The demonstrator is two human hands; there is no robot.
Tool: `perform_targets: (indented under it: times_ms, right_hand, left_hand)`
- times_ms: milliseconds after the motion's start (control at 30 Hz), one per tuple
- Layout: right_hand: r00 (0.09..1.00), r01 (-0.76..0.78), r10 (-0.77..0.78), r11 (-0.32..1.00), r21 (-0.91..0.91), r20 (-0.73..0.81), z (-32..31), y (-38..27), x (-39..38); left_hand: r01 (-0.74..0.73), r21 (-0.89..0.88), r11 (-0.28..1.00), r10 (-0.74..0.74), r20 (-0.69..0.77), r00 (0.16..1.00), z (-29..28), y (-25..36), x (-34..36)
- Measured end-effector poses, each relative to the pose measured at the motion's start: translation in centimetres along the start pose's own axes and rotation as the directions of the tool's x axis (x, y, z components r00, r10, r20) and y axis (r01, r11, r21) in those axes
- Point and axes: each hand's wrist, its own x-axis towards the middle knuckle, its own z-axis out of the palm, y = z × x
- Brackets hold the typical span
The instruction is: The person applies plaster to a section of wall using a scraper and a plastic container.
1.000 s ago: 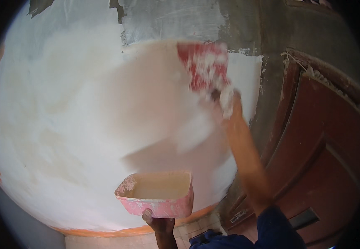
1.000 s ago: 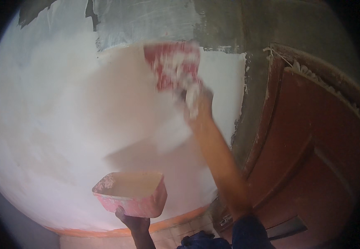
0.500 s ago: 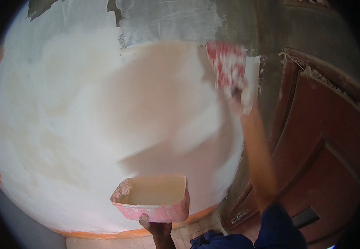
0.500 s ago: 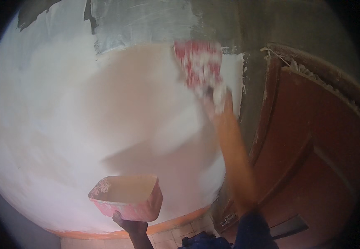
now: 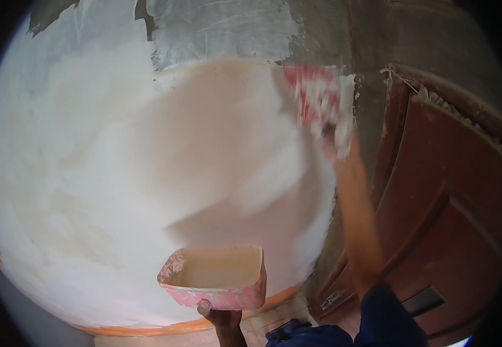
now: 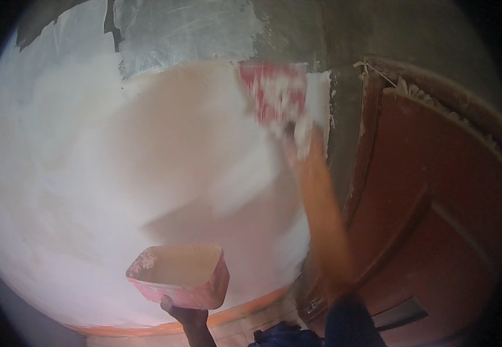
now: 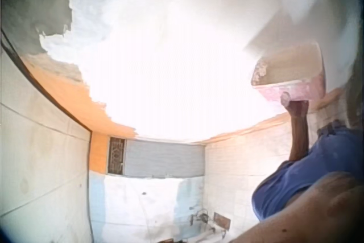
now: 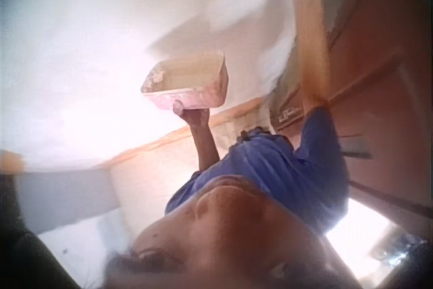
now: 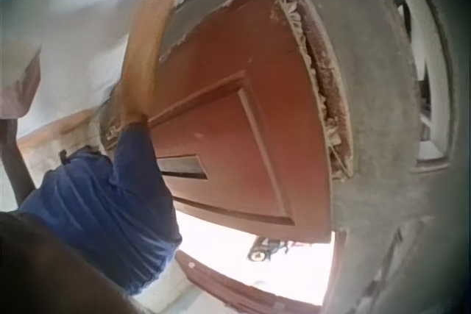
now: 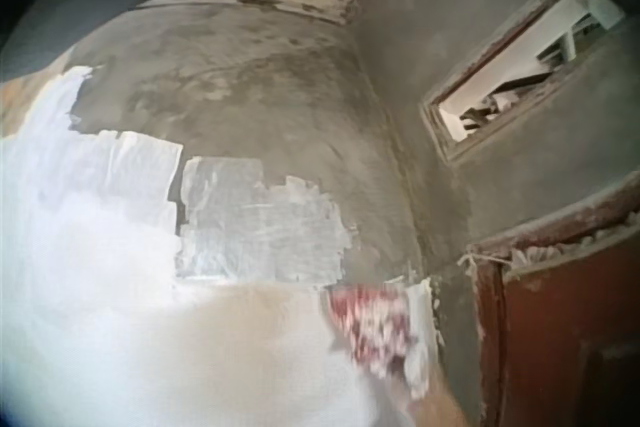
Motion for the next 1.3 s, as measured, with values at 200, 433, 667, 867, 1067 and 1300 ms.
perform_targets:
  times_ms: [200,433,667,867,1067,1300]
  right_hand:
    - [0.994,-0.060,0.058,0.998,-0.021,-0.098,2.8,-1.7,7.4]
    - [0.992,-0.128,0.128,0.992,-0.013,-0.021,-2.0,1.0,-2.5]
    - [0.988,-0.038,0.019,0.992,-0.124,-0.152,9.5,-1.7,2.0]
    - [0.973,-0.035,-0.042,0.945,-0.324,-0.226,4.3,-0.8,-3.4]
    - [0.964,0.201,-0.229,0.959,-0.201,-0.132,7.4,-3.7,-1.1]
    - [0.990,0.014,-0.021,0.999,-0.052,-0.138,0.6,-0.6,6.5]
  left_hand:
    - [-0.014,0.034,0.999,0.013,0.029,1.000,0.6,-0.7,0.4]
    - [0.039,0.046,0.998,-0.043,0.085,0.995,0.5,0.7,0.3]
    - [0.061,-0.019,0.998,-0.060,0.041,0.997,1.1,0.2,0.5]
    - [0.022,0.030,0.999,-0.024,0.064,0.998,1.1,1.2,0.8]
    - [0.023,0.038,0.999,-0.024,0.020,1.000,0.3,0.8,1.1]
    - [0.017,0.056,0.998,-0.020,0.046,0.999,0.0,0.2,0.7]
